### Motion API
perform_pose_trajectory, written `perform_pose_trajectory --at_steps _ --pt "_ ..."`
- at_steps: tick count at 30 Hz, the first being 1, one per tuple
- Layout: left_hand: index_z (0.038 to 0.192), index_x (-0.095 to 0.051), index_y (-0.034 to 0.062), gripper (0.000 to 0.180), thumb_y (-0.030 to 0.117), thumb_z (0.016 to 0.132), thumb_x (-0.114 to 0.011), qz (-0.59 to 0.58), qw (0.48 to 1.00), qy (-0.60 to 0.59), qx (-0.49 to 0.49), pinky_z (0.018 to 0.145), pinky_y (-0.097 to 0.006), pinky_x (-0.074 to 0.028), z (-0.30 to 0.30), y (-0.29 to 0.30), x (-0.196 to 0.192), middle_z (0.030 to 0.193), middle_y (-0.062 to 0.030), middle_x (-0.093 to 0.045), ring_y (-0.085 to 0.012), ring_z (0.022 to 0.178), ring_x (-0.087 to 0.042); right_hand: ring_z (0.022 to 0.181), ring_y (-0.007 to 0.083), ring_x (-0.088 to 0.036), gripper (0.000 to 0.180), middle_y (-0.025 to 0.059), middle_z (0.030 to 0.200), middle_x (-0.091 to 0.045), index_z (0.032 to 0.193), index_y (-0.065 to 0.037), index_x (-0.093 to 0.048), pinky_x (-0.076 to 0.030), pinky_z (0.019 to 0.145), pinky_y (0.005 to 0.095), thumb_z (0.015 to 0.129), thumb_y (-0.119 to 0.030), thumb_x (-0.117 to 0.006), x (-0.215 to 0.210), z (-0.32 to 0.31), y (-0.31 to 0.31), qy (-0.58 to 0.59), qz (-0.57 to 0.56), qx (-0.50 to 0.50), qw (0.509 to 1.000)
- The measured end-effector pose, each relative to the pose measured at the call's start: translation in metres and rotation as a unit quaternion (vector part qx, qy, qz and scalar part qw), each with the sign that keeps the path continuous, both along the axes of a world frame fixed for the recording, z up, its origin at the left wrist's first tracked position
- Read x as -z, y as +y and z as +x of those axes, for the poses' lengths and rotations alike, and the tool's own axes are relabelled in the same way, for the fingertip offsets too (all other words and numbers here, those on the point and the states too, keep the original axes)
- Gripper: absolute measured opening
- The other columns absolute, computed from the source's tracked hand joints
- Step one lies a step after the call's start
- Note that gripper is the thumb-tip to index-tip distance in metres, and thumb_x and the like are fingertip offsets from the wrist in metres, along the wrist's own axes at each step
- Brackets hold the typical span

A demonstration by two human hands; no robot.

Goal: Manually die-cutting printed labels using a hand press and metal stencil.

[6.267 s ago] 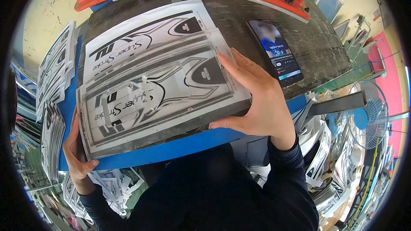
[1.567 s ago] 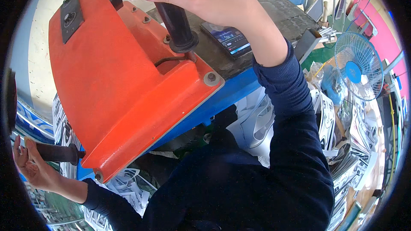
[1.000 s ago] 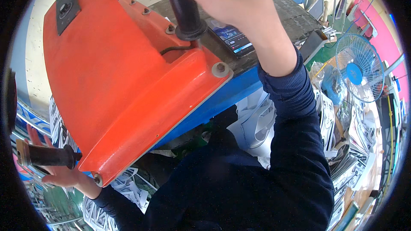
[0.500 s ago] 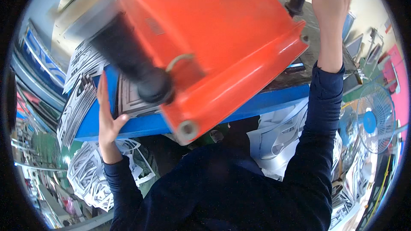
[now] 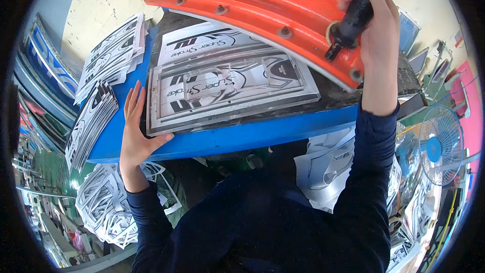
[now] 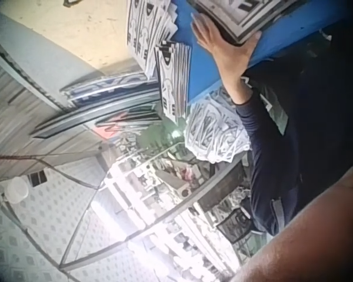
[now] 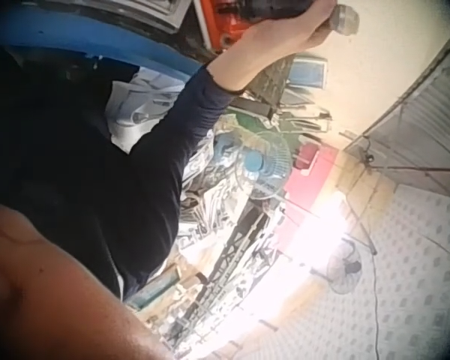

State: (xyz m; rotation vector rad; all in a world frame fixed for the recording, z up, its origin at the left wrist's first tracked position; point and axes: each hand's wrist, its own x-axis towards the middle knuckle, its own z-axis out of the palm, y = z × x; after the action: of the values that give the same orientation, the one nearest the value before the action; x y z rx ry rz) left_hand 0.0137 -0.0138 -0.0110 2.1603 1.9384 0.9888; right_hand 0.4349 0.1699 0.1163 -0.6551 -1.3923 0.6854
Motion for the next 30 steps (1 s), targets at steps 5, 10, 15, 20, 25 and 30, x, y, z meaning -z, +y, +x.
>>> perform_pose_trajectory --at_steps 5,10,15,20,25,30 --pt "0.151 -0.042 -0.0036 0.116 0.031 0.054 -0.096 -0.005 1.000 -0.021 0.021 0.122 -0.054 -0.020 0.004 0.004 -0.005 0.164 -0.0194 -0.031 -0.0429 0.152 -0.023 0.062 0.0136 -0.054 0.023 0.0023 0.069 -0.056 0.098 0.000 -0.066 -0.044 0.060 0.0271 0.089 -0.018 -0.078 -0.003 0.049 0.067 0.103 -0.054 0.083 0.990" --pt "0.149 -0.049 0.0014 0.109 0.029 0.054 -0.095 -0.003 0.999 -0.027 0.034 0.121 -0.054 -0.022 0.001 0.003 -0.004 0.164 -0.0187 -0.032 -0.0423 0.151 -0.025 0.057 0.0122 -0.058 0.024 0.0019 0.068 -0.060 0.088 -0.003 -0.066 -0.048 0.054 0.0265 0.085 -0.020 -0.082 0.004 0.088 0.142 0.109 -0.023 0.155 0.982" --pt "0.147 -0.054 0.0068 0.102 0.023 0.054 -0.093 0.001 0.999 -0.035 0.032 0.121 -0.052 -0.026 -0.003 0.001 -0.002 0.164 -0.0159 -0.034 -0.0404 0.151 -0.026 0.057 0.0144 -0.061 0.027 0.0047 0.066 -0.062 0.079 -0.004 -0.062 -0.051 0.055 0.0291 0.084 -0.023 -0.081 0.004 0.097 0.188 0.076 -0.028 0.213 0.974" --pt "0.146 -0.055 0.0081 0.101 0.022 0.054 -0.094 -0.011 0.998 -0.041 0.037 0.121 -0.051 -0.026 -0.003 0.003 -0.003 0.164 -0.0156 -0.034 -0.0399 0.151 -0.026 0.057 0.0150 -0.061 0.028 0.0056 0.066 -0.062 0.077 -0.003 -0.061 -0.052 0.058 0.0293 0.085 -0.022 -0.079 0.005 0.102 0.198 0.064 -0.008 0.216 0.974" --pt "0.145 -0.056 0.0068 0.097 0.026 0.057 -0.092 -0.005 0.999 -0.019 0.039 0.121 -0.051 -0.026 -0.002 -0.002 -0.006 0.163 -0.0161 -0.036 -0.0405 0.151 -0.028 0.109 0.0266 -0.062 0.065 0.0168 0.121 -0.060 0.139 0.001 -0.051 -0.053 0.089 0.0393 0.087 -0.022 -0.080 0.013 0.067 0.163 0.060 -0.032 0.312 0.948" --pt "0.144 -0.057 0.0028 0.099 0.036 0.057 -0.092 -0.007 0.998 -0.041 0.049 0.121 -0.050 -0.026 -0.004 0.002 -0.002 0.161 -0.0183 -0.039 -0.0394 0.150 -0.031 0.135 0.0348 -0.051 0.071 0.0185 0.140 -0.057 0.142 -0.004 -0.050 -0.041 0.112 0.0437 0.085 -0.036 -0.079 0.068 -0.023 -0.006 -0.337 0.097 0.173 0.920"
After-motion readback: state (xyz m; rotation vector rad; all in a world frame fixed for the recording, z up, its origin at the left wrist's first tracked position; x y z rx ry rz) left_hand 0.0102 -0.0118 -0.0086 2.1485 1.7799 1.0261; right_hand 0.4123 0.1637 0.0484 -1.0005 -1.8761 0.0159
